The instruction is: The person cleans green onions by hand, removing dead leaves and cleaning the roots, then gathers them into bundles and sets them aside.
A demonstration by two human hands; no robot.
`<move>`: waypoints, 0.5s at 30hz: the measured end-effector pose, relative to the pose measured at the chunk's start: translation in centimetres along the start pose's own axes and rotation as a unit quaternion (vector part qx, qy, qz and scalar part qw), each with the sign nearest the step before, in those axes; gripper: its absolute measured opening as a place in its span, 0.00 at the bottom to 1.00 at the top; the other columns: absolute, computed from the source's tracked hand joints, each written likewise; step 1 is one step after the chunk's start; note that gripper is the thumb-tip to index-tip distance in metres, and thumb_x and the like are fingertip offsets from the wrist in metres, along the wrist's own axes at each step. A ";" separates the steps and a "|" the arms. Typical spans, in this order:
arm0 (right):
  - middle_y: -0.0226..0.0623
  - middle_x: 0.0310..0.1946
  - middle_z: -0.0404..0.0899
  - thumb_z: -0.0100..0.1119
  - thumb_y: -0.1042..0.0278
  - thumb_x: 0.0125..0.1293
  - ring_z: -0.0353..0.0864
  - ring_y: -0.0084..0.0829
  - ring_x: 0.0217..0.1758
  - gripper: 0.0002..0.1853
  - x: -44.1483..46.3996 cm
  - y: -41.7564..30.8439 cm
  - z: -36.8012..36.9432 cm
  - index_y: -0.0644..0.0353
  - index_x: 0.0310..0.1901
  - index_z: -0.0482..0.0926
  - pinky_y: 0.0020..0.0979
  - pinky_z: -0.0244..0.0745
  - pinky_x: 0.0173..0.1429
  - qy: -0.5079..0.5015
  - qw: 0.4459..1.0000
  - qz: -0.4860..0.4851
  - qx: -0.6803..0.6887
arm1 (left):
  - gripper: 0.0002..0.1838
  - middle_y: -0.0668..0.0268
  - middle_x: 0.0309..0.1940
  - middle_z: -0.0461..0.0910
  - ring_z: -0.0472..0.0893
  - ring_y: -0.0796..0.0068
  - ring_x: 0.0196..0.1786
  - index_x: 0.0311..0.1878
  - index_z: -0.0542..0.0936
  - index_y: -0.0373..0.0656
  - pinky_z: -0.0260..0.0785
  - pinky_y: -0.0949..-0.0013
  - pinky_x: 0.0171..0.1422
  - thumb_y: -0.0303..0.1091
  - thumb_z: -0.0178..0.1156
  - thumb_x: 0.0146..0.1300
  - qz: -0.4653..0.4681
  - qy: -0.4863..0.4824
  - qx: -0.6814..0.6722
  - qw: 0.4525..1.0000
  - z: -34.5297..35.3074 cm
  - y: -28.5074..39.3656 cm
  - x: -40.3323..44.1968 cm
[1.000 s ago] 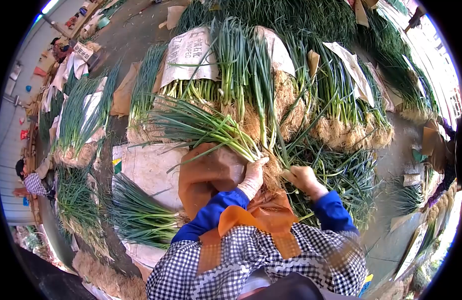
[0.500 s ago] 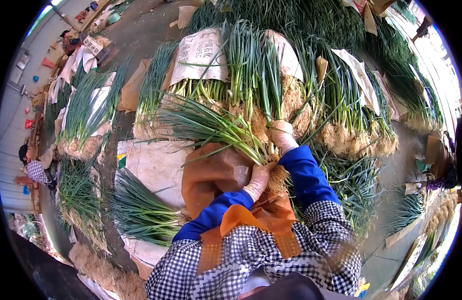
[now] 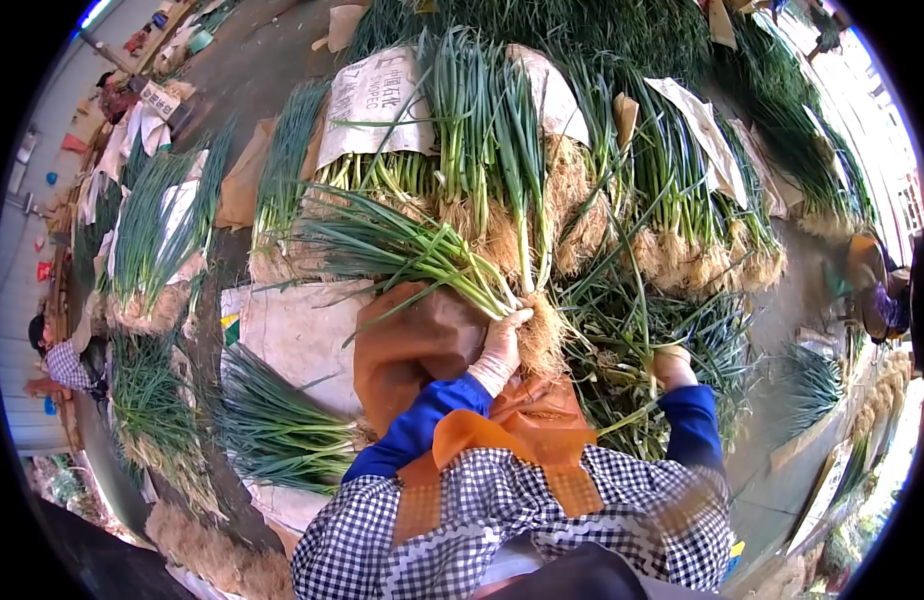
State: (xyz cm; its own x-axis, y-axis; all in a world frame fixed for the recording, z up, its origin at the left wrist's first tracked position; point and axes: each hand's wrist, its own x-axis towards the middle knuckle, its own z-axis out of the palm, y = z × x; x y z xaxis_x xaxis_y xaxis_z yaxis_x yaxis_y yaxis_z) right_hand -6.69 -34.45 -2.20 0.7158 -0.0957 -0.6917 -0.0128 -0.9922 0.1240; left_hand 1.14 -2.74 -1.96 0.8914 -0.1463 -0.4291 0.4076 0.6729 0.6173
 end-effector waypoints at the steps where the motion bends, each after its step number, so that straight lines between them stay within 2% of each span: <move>1: 0.41 0.34 0.81 0.50 0.29 0.51 0.81 0.36 0.37 0.34 1.3 0.2 0.9 0.51 0.46 0.80 0.30 0.74 0.41 -0.123 0.986 0.023 -0.108 | 0.08 0.69 0.31 0.76 0.75 0.76 0.39 0.35 0.76 0.41 0.69 0.72 0.49 0.22 0.56 0.50 -0.050 -0.014 -0.034 0.998 -0.8 -0.3 0.3; 2: 0.38 0.27 0.79 0.47 0.35 0.57 0.79 0.35 0.31 0.28 1.4 -2.8 -2.7 0.52 0.42 0.81 0.33 0.73 0.37 -0.042 0.998 0.033 0.033 | 0.08 0.69 0.31 0.76 0.76 0.75 0.38 0.35 0.76 0.41 0.69 0.72 0.48 0.22 0.56 0.49 -0.038 -0.012 -0.021 0.999 -0.4 0.1 0.3; 3: 0.35 0.19 0.78 0.44 0.41 0.63 0.78 0.35 0.25 0.24 1.3 -6.1 -6.7 0.52 0.37 0.81 0.36 0.73 0.33 0.037 0.984 0.019 0.173 | 0.08 0.69 0.31 0.76 0.76 0.75 0.38 0.35 0.76 0.41 0.69 0.72 0.48 0.23 0.56 0.49 -0.029 -0.004 -0.009 1.000 0.2 0.5 -0.5; 4: 0.35 0.16 0.74 0.49 0.49 0.64 0.72 0.32 0.21 0.19 0.6 -8.3 -8.3 0.55 0.30 0.79 0.31 0.69 0.28 0.274 0.917 -0.097 0.272 | 0.09 0.69 0.32 0.76 0.75 0.75 0.38 0.36 0.76 0.41 0.69 0.72 0.49 0.23 0.56 0.49 -0.042 -0.005 -0.024 0.999 0.2 0.5 -1.0; 5: 0.31 0.13 0.70 0.53 0.57 0.64 0.66 0.25 0.18 0.15 2.1 -11.0 -9.7 0.57 0.24 0.74 0.27 0.63 0.24 0.366 0.851 -0.104 0.363 | 0.09 0.68 0.32 0.75 0.75 0.75 0.38 0.36 0.76 0.41 0.69 0.71 0.49 0.23 0.57 0.49 -0.049 -0.012 -0.037 0.998 0.6 0.8 -0.8; 7: 0.25 0.16 0.68 0.55 0.62 0.63 0.63 0.16 0.20 0.12 5.0 -14.2 -12.8 0.59 0.26 0.75 0.22 0.61 0.24 0.356 0.760 -0.166 0.517 | 0.09 0.68 0.33 0.75 0.74 0.75 0.39 0.36 0.75 0.42 0.68 0.71 0.50 0.23 0.57 0.49 -0.026 -0.007 -0.009 1.000 0.1 0.5 -0.5; 8: 0.38 0.24 0.77 0.56 0.57 0.61 0.74 0.29 0.25 0.12 4.0 -15.2 -15.7 0.58 0.34 0.80 0.30 0.70 0.34 0.331 0.769 -0.140 0.528 | 0.09 0.69 0.33 0.75 0.74 0.75 0.39 0.37 0.75 0.42 0.67 0.71 0.51 0.23 0.57 0.49 -0.016 0.003 0.009 1.000 0.0 0.4 -0.5; 9: 0.24 0.16 0.70 0.52 0.60 0.65 0.67 0.16 0.20 0.14 6.8 -16.2 -15.5 0.61 0.30 0.78 0.21 0.62 0.26 0.379 0.715 -0.176 0.561 | 0.09 0.69 0.34 0.75 0.74 0.75 0.40 0.37 0.75 0.41 0.67 0.71 0.51 0.23 0.56 0.50 -0.007 0.013 0.026 1.000 -0.2 0.4 -0.5; 11: 0.26 0.14 0.70 0.51 0.58 0.65 0.68 0.18 0.19 0.15 8.2 -16.7 -17.1 0.60 0.28 0.78 0.21 0.62 0.25 0.235 0.696 -0.178 0.655 | 0.10 0.67 0.36 0.76 0.75 0.73 0.41 0.38 0.75 0.41 0.68 0.69 0.52 0.23 0.55 0.51 -0.003 0.008 0.006 1.000 -0.6 0.5 -0.6; 12: 0.27 0.13 0.70 0.51 0.57 0.65 0.66 0.19 0.17 0.16 7.7 -15.6 -16.9 0.59 0.27 0.78 0.21 0.61 0.23 0.121 0.607 -0.200 0.759 | 0.10 0.66 0.37 0.76 0.76 0.72 0.42 0.39 0.75 0.40 0.69 0.67 0.52 0.22 0.55 0.51 -0.041 -0.025 -0.052 0.997 -0.9 0.5 -0.7; 13: 0.26 0.12 0.68 0.48 0.53 0.66 0.64 0.21 0.14 0.20 9.4 -15.8 -15.5 0.60 0.25 0.76 0.22 0.58 0.21 0.158 0.597 -0.170 0.768 | 0.10 0.65 0.38 0.77 0.76 0.70 0.43 0.40 0.75 0.40 0.70 0.65 0.53 0.22 0.54 0.52 -0.080 -0.060 -0.110 0.989 -0.7 0.9 -0.7; 14: 0.26 0.12 0.68 0.48 0.54 0.67 0.64 0.21 0.14 0.19 11.1 -16.1 -13.8 0.60 0.26 0.76 0.22 0.59 0.21 0.121 0.562 -0.119 0.809 | 0.12 0.62 0.41 0.77 0.77 0.67 0.46 0.42 0.75 0.38 0.70 0.62 0.54 0.22 0.53 0.53 -0.119 -0.086 -0.154 0.977 -1.0 0.9 -0.6; 15: 0.26 0.12 0.69 0.47 0.55 0.67 0.64 0.21 0.14 0.18 13.5 -16.6 -11.6 0.60 0.26 0.75 0.22 0.59 0.22 0.081 0.523 -0.066 0.846 | 0.15 0.59 0.44 0.77 0.77 0.66 0.47 0.47 0.73 0.36 0.70 0.61 0.55 0.23 0.52 0.54 -0.118 -0.112 -0.169 0.972 -0.4 1.6 -1.4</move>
State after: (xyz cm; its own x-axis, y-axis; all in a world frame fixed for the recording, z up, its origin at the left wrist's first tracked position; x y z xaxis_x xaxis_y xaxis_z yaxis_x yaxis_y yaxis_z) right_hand 11.29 -18.30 -5.32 0.8370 -0.1457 -0.5274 -0.4559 0.3473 -0.8195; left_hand 0.46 -1.11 -0.62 0.8169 -0.4545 -0.3551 0.5517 0.7953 0.2512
